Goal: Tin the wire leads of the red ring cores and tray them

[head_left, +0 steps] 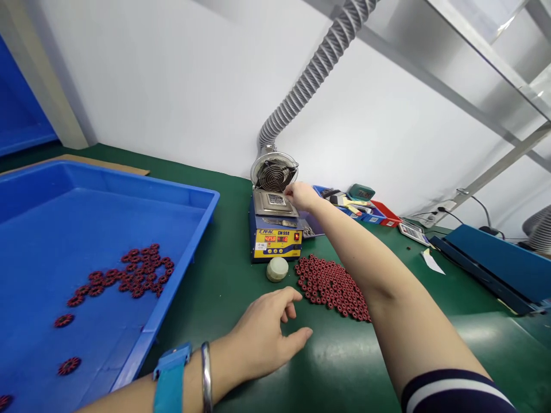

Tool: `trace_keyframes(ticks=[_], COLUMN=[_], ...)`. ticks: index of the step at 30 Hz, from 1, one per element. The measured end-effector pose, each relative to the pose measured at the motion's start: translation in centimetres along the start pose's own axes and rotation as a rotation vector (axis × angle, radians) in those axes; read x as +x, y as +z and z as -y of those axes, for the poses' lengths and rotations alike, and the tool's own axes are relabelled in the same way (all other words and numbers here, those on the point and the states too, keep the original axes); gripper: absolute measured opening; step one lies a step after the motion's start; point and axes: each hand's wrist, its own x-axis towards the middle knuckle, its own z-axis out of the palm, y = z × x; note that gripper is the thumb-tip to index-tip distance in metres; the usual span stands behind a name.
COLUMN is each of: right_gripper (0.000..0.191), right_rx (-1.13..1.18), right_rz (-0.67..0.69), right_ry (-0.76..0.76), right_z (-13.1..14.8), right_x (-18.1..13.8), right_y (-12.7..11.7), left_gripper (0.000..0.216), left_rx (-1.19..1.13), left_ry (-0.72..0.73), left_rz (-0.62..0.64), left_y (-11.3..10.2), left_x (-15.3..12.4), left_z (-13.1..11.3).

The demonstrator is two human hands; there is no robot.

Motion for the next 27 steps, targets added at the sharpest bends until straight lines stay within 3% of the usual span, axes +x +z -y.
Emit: trace_keyframes(ticks=[10,15,19,21,25,27], right_gripper=[0.023,0.02,0.024,0.028,0.023,0.025], right_rx=[-0.055,0.051,0.198,0.428,1.221,1.437], right_rz=[0.027,-0.028,-0.1,-0.122,-0.113,-0.108], right_ry=[0.001,0.007,-0.002,0.005,0.082,0.124], right_z=[0.5,0.2,-0.3,-0.2,1.4,2.9], right_x=[0.7,-0.1,-2.6,-4.8,-11.5,-15.5], right_y=[0.9,-0.8,-2.0,-1.8,0.5,2.0], left_gripper=[0.035,0.036,0.037,0.039,0.048,0.049], left_rx=[0.025,0.027,0.006,-0.035,-0.288,-0.436], left_ry=[0.015,-0.007,-0.02,-0.036,-0.152,-0.195], left_rz=[0.013,0.009,-0.006,-0.013,-0.048,-0.075], left_y=[0.0,-0.2,-0.4,-0.5,-0.6,-0.6], left_x=[-0.2,0.1,0.3,0.5,1.0,1.1], left_z=[0.0,0.1,0.2,0.1,-0.3,-0.7])
